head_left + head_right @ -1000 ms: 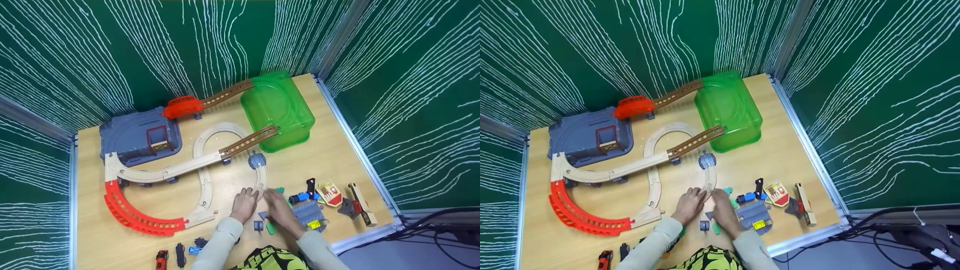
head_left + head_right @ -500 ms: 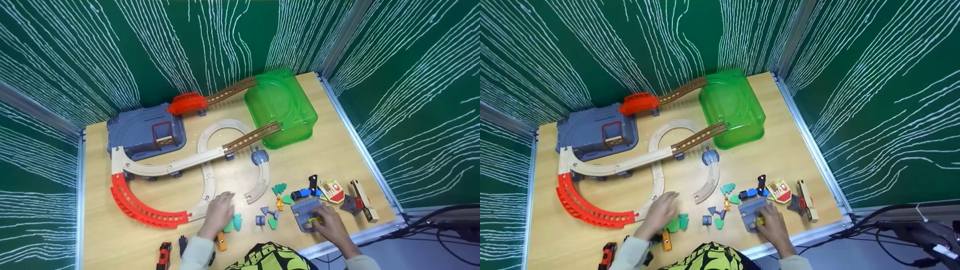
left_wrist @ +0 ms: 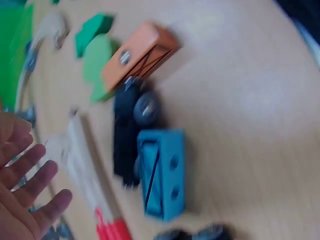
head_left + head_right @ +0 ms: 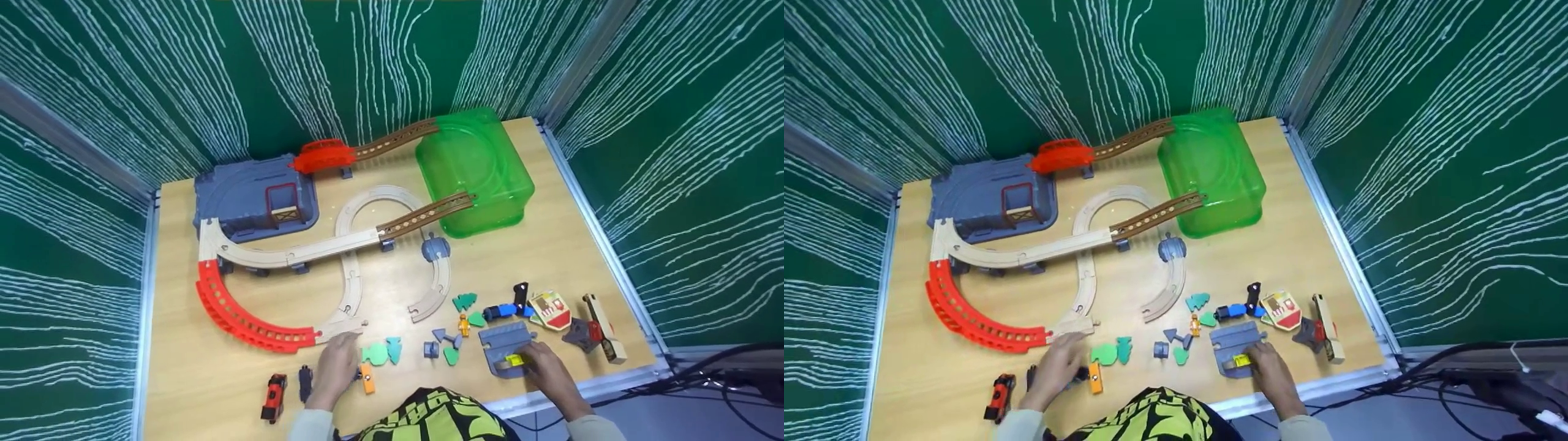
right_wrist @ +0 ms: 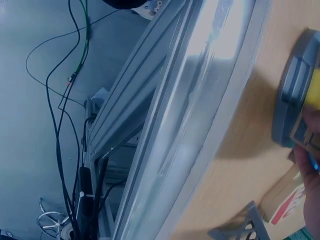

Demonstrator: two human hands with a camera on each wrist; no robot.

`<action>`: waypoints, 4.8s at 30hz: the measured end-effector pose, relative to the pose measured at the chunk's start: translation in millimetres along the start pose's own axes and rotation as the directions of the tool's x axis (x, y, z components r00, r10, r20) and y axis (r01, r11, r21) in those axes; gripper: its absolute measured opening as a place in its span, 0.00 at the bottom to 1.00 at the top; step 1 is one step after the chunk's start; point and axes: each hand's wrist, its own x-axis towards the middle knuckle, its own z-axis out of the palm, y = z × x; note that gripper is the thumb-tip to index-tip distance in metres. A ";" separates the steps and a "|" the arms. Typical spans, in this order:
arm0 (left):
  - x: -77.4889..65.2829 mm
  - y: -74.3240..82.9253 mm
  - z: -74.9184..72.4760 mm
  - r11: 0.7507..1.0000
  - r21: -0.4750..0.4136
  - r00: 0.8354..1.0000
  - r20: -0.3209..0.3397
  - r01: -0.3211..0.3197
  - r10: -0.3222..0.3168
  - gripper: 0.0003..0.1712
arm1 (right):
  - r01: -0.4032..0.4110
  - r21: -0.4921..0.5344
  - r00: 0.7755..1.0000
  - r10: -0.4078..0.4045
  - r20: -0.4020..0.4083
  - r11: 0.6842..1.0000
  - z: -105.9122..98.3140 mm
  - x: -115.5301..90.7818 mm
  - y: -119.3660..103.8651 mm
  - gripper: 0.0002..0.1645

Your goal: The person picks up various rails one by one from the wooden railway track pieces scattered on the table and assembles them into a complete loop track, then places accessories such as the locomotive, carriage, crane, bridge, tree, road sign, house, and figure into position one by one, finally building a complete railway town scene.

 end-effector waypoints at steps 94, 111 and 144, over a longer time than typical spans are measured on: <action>-12.1 7.6 51.2 0.880 0.414 0.950 0.291 -0.230 0.112 0.29 | 0.384 0.091 0.922 -0.387 0.010 0.919 78.6 137.5 -175.6 0.13; -29.1 7.8 39.3 0.898 0.339 0.877 0.472 -0.279 0.094 0.27 | 0.430 0.033 0.898 -0.431 0.084 0.902 89.4 128.1 -180.1 0.13; 51.2 -32.4 32.5 0.901 0.391 0.964 0.247 -0.190 0.096 0.61 | 0.448 -0.058 0.894 -0.446 0.055 0.892 58.9 162.7 -125.9 0.14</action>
